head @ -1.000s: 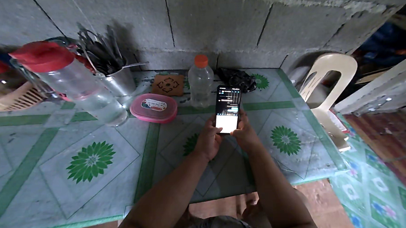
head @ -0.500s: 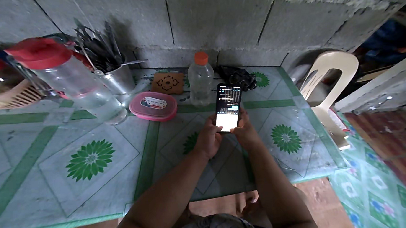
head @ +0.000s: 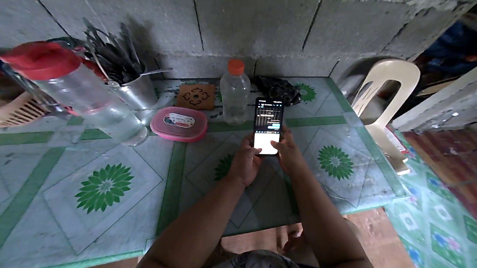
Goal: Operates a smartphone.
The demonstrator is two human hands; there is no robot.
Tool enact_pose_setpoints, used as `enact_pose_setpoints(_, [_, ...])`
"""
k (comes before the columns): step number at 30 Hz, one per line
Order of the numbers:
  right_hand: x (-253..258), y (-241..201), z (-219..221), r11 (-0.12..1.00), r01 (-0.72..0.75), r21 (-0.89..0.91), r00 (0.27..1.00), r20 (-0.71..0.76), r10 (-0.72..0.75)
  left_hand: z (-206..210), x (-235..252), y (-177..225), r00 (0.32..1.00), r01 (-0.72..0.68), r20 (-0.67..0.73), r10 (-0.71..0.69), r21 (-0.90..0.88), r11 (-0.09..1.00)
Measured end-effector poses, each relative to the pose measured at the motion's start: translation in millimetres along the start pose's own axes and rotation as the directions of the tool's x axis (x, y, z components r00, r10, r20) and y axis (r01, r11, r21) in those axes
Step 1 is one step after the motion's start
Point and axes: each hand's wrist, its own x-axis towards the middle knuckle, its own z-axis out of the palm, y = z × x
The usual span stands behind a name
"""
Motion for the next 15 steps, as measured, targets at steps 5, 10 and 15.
enact_pose_setpoints(5, [-1.6,-1.1,-4.4,0.996,-0.005,0.086,0.999,0.047,0.001,-0.5,-0.7,3.0,1.0,0.015,-0.012,-0.015,0.011,1.0])
enact_pose_setpoints(10, [-1.9,-4.2,-7.1,0.995,0.012,0.095,0.996,0.083,-0.02,2.5,-1.0,5.6,1.0,0.016,-0.027,-0.015,0.019,1.0])
enact_pose_setpoints(15, [-1.8,-5.2,-7.3,0.999,-0.026,0.021,0.991,0.133,0.023,3.6,-0.8,6.8,0.999,0.016,-0.039,-0.014,0.026,1.0])
